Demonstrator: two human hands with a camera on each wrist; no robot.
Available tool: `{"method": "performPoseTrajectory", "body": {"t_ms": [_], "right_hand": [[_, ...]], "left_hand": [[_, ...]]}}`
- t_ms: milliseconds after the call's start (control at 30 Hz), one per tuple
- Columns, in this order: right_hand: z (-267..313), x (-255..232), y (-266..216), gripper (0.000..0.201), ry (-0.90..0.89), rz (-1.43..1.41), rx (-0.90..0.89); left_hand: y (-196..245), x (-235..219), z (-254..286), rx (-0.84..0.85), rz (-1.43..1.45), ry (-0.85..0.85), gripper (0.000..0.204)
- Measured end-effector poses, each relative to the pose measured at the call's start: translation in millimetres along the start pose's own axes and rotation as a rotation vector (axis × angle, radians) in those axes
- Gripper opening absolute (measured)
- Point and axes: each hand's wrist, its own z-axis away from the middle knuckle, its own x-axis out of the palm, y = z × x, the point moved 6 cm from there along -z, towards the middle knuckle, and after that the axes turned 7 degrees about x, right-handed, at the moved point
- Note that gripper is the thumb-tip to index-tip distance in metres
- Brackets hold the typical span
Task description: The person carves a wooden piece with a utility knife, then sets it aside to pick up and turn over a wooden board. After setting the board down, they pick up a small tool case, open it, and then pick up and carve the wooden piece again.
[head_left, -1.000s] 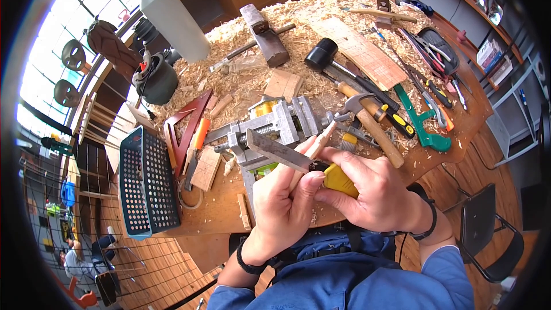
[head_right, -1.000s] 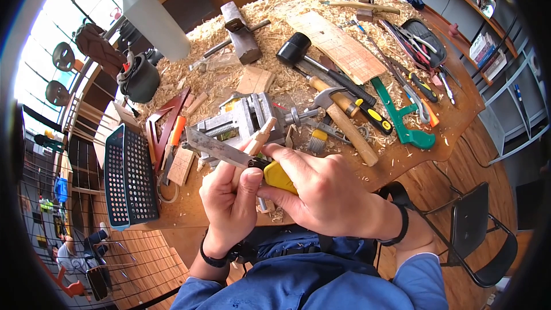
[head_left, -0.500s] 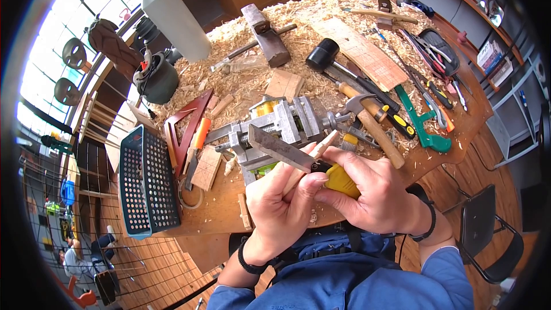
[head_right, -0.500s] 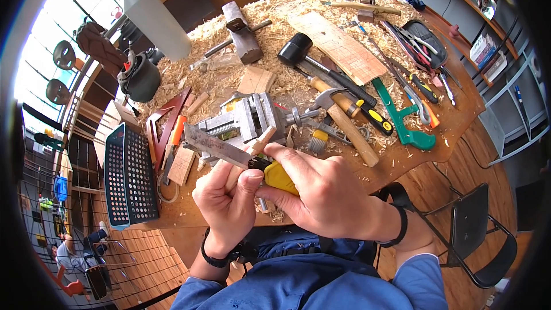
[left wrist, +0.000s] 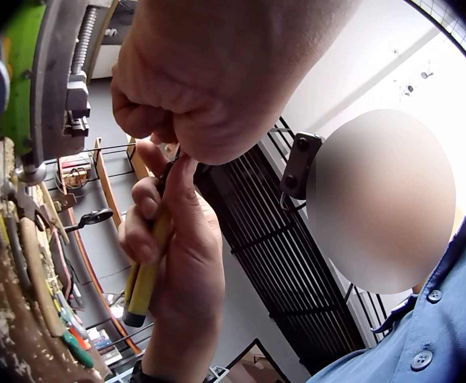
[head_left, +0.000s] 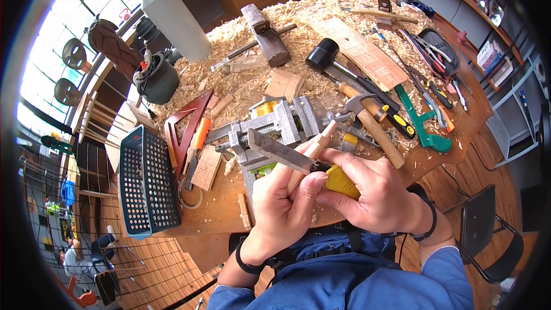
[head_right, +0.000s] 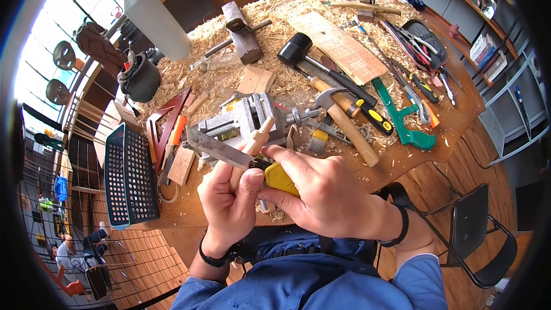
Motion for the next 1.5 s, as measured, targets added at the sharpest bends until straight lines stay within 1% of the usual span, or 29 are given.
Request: {"method": "performPoseTrajectory", "body": {"t_ms": [167,267,433,533,567,633,667,733,867,933,967,1167,1500], "right_hand": [[0.4,-1.6,-2.8,0.059,0.047,0.048,-0.05],[1.5,-1.1,-1.7,0.058,0.054,0.065,-0.051],[0.5,-1.2,-2.2,0.057,0.061,0.037,-0.04],[-0.1,-1.6,-3.0,0.057,0.062,0.017,-0.033],[-0.5,-1.5,-2.8,0.056,0.057,0.007,-0.023],[0.4,-0.3,-1.9,0.056,0.057,0.015,-0.031],[0.8,0.0,-1.8,0.056,0.058,0.022,-0.038],[0.7,-0.1,-1.8,0.056,0.04,0.023,-0.02],[0.8,0.3,-1.0,0.056,0.032,0.022,-0.008],[0.8,0.4,-0.7,0.056,0.041,0.028,-0.019],[0.7,0.0,-1.1,0.056,0.049,0.033,-0.031],[0.3,-0.3,-0.7,0.056,0.056,0.043,-0.029],[0.1,-0.1,-2.1,0.056,0.069,0.04,-0.046]], "left_hand": [[1.9,-0.9,-0.3,-0.01,-0.025,0.016,0.036],[2.4,-2.9,-1.0,0.03,-0.033,0.051,0.035],[0.5,-8.0,0.4,-0.002,-0.146,-0.006,0.032],[2.2,-9.6,0.8,0.004,-0.167,-0.013,0.03],[2.1,-7.9,0.1,0.004,-0.167,-0.013,0.03],[2.1,-5.7,-1.9,0.013,-0.048,0.072,0.029],[0.7,-4.3,-1.7,0.013,-0.048,0.071,0.029],[-5.0,-2.9,-0.6,-0.021,0.094,0.092,0.028],[-5.1,-4.3,-0.5,-0.024,0.098,0.063,0.027],[-3.9,-5.5,-0.6,0.01,0.01,0.038,0.026],[-3.2,-5.3,-1.3,0.01,0.01,0.038,0.026],[-0.3,-4.5,-3.4,-0.015,-0.008,0.07,0.026],[0.2,-8.0,-3.4,0.018,-0.072,0.097,0.022]]}}
